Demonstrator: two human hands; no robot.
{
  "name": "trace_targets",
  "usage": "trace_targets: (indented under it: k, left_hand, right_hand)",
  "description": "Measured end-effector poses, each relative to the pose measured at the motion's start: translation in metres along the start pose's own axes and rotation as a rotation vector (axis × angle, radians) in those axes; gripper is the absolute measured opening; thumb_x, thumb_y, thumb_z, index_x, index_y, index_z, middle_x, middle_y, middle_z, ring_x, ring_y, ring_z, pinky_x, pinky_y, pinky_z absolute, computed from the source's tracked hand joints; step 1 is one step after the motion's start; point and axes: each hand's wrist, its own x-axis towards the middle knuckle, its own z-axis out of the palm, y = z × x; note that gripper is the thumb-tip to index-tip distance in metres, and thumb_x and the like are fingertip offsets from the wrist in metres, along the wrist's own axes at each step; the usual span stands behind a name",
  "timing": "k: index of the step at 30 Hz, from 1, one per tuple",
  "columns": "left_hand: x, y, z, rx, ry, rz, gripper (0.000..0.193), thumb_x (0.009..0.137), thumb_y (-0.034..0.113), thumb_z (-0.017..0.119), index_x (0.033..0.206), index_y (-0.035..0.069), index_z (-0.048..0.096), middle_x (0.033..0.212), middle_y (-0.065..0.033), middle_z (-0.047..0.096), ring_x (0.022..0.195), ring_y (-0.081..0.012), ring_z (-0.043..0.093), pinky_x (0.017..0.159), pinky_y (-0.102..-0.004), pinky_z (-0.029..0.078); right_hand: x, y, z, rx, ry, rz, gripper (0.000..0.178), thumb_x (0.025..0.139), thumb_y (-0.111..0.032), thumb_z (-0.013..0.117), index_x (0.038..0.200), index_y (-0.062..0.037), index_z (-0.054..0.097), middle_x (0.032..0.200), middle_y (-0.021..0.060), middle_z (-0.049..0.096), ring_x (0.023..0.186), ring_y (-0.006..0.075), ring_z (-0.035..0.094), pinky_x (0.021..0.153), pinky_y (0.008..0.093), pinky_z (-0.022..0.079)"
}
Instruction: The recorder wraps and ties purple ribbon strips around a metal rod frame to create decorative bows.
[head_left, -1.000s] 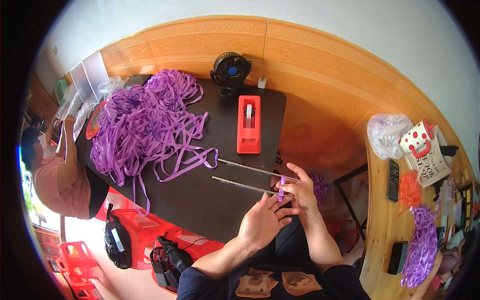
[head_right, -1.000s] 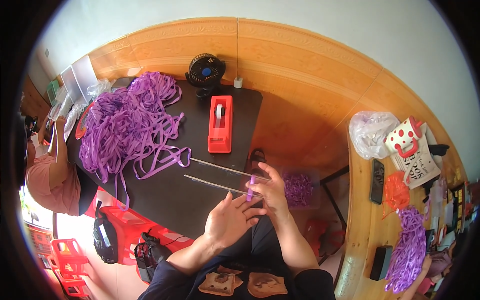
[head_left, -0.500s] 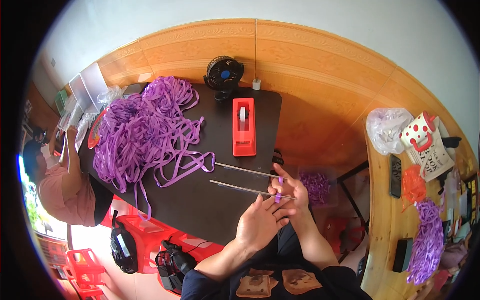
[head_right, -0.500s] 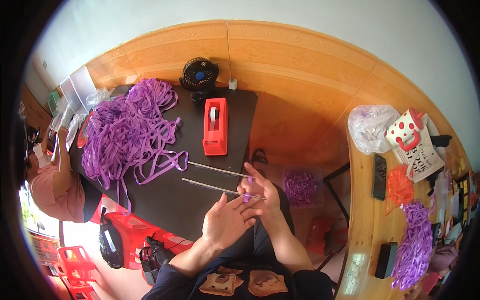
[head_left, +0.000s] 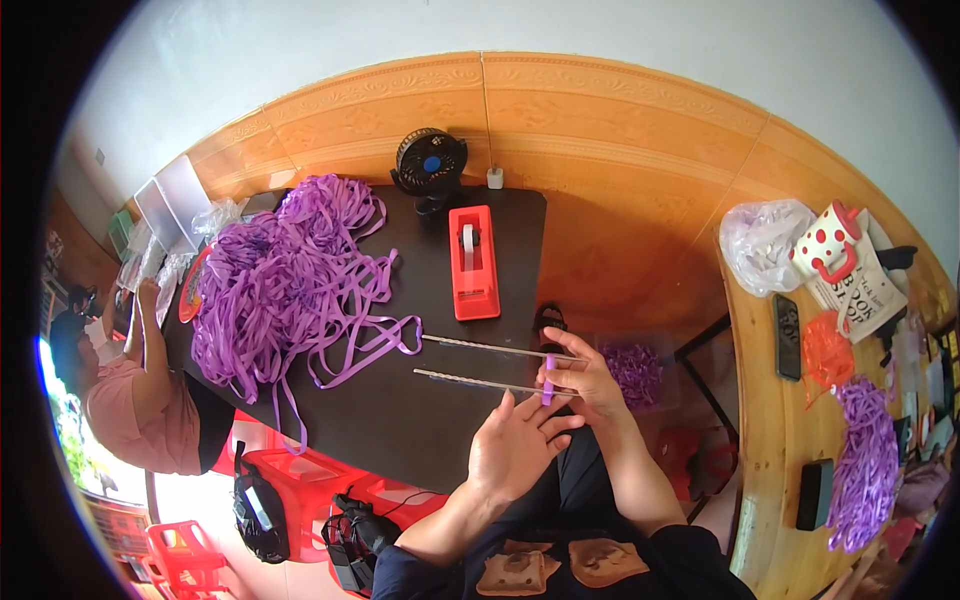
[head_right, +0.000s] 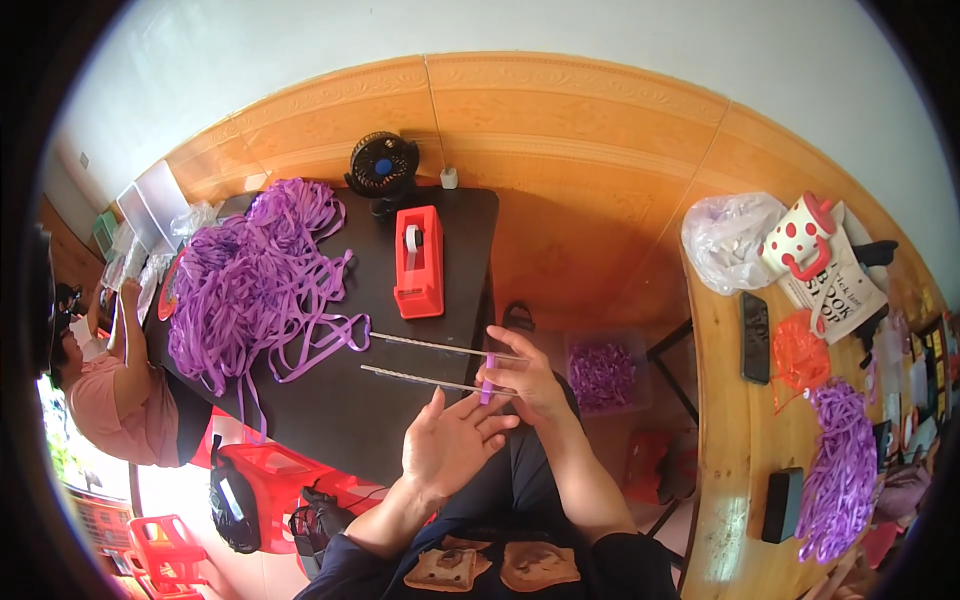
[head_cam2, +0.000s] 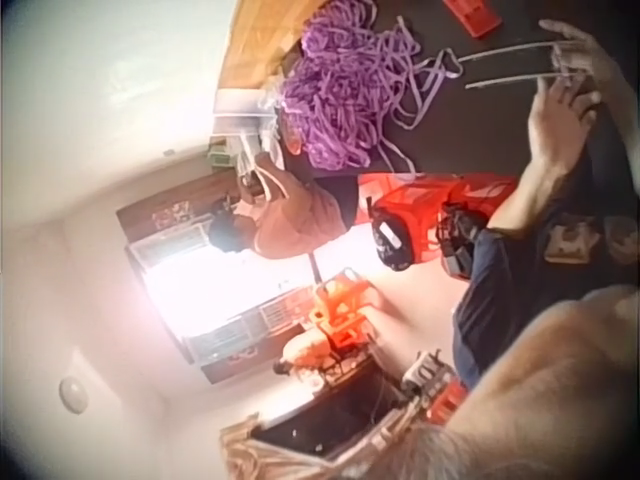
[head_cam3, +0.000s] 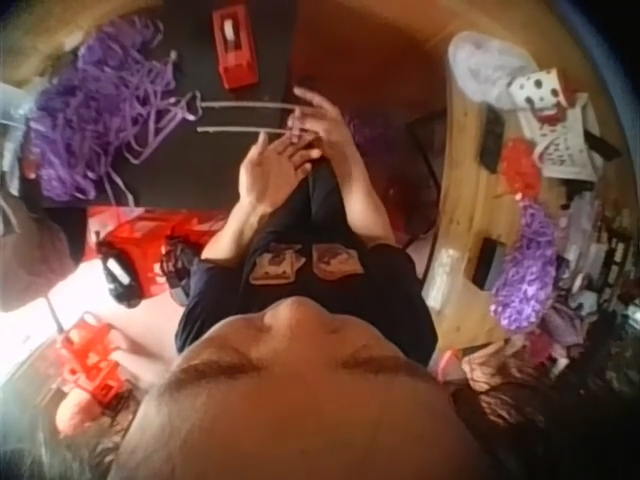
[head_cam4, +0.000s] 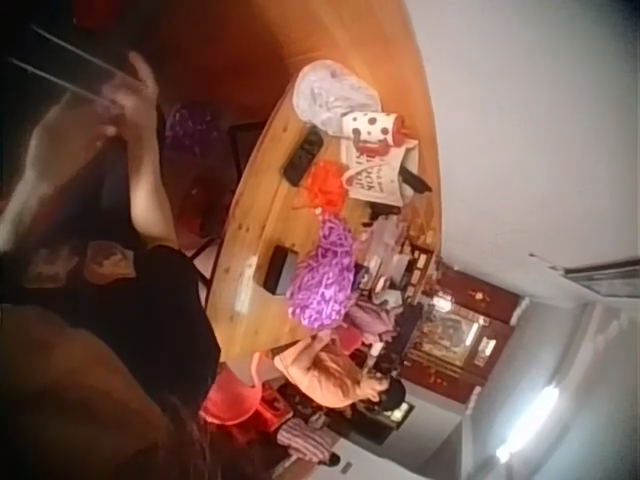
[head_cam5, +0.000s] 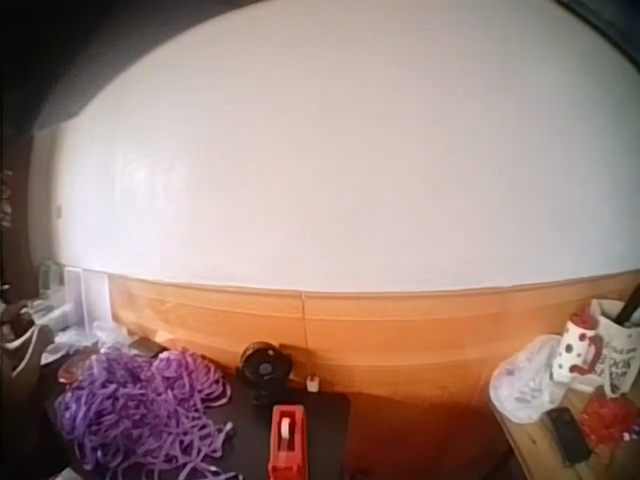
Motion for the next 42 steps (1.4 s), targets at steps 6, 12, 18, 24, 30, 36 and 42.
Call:
trace_targets:
  k: [6, 12, 18, 24, 30, 36, 42]
  left_hand:
    - [0.002, -0.001, 0.000, -0.006, -0.007, -0.009, 0.072, 0.090, 0.053, 0.044, 0.132, -0.004, 0.035, 0.130, -0.0158, 0.044, 0.110, -0.0312, 0.050, 0.088, -0.0365, 0.037]
    - [-0.003, -0.003, -0.011, -0.024, -0.060, 0.000, 0.058, 0.093, 0.046, 0.041, 0.129, 0.000, 0.040, 0.127, -0.0134, 0.047, 0.111, -0.0289, 0.049, 0.089, -0.0367, 0.038]
    - [-0.020, -0.019, 0.003, 0.206, -0.121, -0.003, 0.042, 0.096, 0.030, 0.043, 0.128, 0.003, 0.048, 0.122, -0.0071, 0.055, 0.105, -0.0167, 0.054, 0.085, -0.0292, 0.042]
    - [-0.072, 0.022, 0.013, 0.776, -0.244, 0.014, 0.024, 0.094, 0.017, 0.054, 0.106, 0.000, 0.065, 0.101, -0.0069, 0.065, 0.083, -0.0130, 0.062, 0.074, -0.0248, 0.046]
    - [-0.046, 0.118, -0.014, 1.808, 0.395, 0.966, 0.012, 0.075, 0.012, 0.065, 0.080, 0.002, 0.067, 0.075, -0.0149, 0.058, 0.072, -0.0322, 0.059, 0.064, -0.0409, 0.046]
    - [0.005, 0.150, -0.050, 2.437, 0.703, 1.043, 0.017, 0.073, 0.018, 0.068, 0.075, 0.002, 0.066, 0.073, -0.0137, 0.057, 0.075, -0.0320, 0.059, 0.064, -0.0435, 0.046]
    - [0.017, 0.176, -0.060, 2.328, 0.590, 0.742, 0.010, 0.069, 0.013, 0.065, 0.072, 0.003, 0.067, 0.075, -0.0165, 0.063, 0.075, -0.0338, 0.062, 0.067, -0.0435, 0.048]
  right_hand:
    - [0.005, 0.025, -0.037, 0.369, -0.240, -0.028, 0.067, 0.085, -0.005, 0.058, 0.143, -0.0066, 0.025, 0.109, 0.0229, 0.060, 0.101, 0.0318, 0.061, 0.087, 0.0410, 0.049]
    - [0.006, 0.019, -0.014, 0.431, -0.371, -0.049, 0.076, 0.087, -0.027, 0.061, 0.146, -0.0092, 0.016, 0.114, 0.0255, 0.057, 0.108, 0.0355, 0.057, 0.090, 0.0455, 0.048]
    - [0.015, 0.031, -0.017, 0.521, -0.187, 0.013, 0.036, 0.089, -0.008, 0.055, 0.125, -0.0034, 0.050, 0.077, 0.0115, 0.059, 0.082, 0.0266, 0.062, 0.076, 0.0375, 0.053]
    - [-0.021, 0.014, -0.051, 0.583, -0.035, -0.158, 0.040, 0.088, -0.011, 0.054, 0.127, -0.0051, 0.049, 0.077, 0.0129, 0.062, 0.084, 0.0298, 0.061, 0.077, 0.0421, 0.051]
    - [-0.044, -0.019, -0.137, -0.495, 0.671, -0.194, 0.031, 0.092, -0.008, 0.049, 0.122, -0.0005, 0.052, 0.091, 0.0122, 0.064, 0.084, 0.0202, 0.061, 0.077, 0.0289, 0.047]
    - [-0.068, 0.004, -0.115, -0.848, 0.706, -0.420, 0.026, 0.084, -0.005, 0.059, 0.110, 0.0001, 0.058, 0.083, 0.0019, 0.060, 0.077, 0.0097, 0.055, 0.070, 0.0241, 0.045]
    - [-0.100, 0.023, -0.069, -0.717, 0.546, -0.410, 0.021, 0.083, -0.003, 0.062, 0.103, 0.0007, 0.061, 0.084, 0.0036, 0.062, 0.076, 0.0082, 0.057, 0.067, 0.0205, 0.045]
